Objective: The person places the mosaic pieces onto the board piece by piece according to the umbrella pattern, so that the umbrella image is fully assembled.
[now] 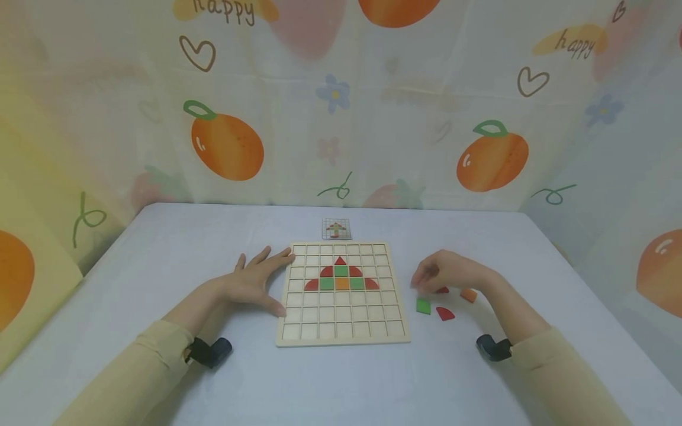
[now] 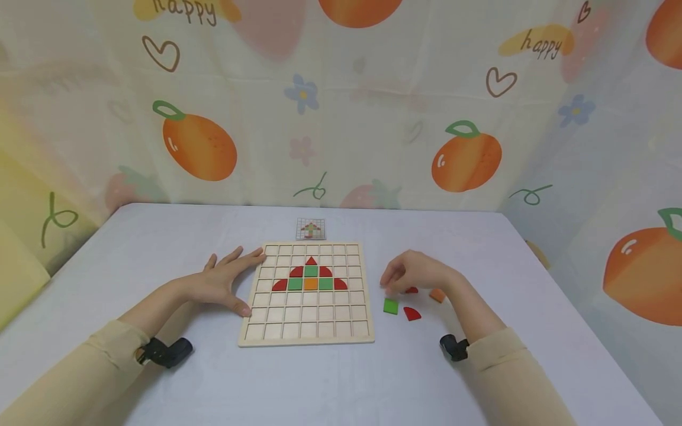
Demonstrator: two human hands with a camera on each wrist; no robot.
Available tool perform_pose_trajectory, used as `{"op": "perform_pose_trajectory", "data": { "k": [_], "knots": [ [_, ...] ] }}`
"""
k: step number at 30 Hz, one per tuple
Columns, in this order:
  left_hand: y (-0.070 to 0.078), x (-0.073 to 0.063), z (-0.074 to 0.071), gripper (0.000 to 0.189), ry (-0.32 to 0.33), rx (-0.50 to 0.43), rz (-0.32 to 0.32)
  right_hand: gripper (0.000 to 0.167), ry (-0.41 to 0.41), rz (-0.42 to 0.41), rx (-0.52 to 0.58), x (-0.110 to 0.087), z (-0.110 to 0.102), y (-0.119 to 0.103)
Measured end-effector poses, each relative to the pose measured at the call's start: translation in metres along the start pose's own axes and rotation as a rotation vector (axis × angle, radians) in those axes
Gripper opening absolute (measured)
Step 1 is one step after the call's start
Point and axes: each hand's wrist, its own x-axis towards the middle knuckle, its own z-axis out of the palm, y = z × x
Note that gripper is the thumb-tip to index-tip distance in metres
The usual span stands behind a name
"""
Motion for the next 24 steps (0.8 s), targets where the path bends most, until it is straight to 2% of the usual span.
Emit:
{"op": "perform_pose_trajectory", "data": {
  "k": [14,24],
  "knots": [
    [0.001,0.001,0.000,0.120,-0.001,0.002,-0.004,0.016,-0.035,-0.054,0.009,-0.011,0.005,0.003],
    [0.001,0.000,0.000,0.120,0.002,0.004,-0.003,0.025,-0.011,0.008,-0.050,-0.014,0.015,-0.009]
  ]
}}
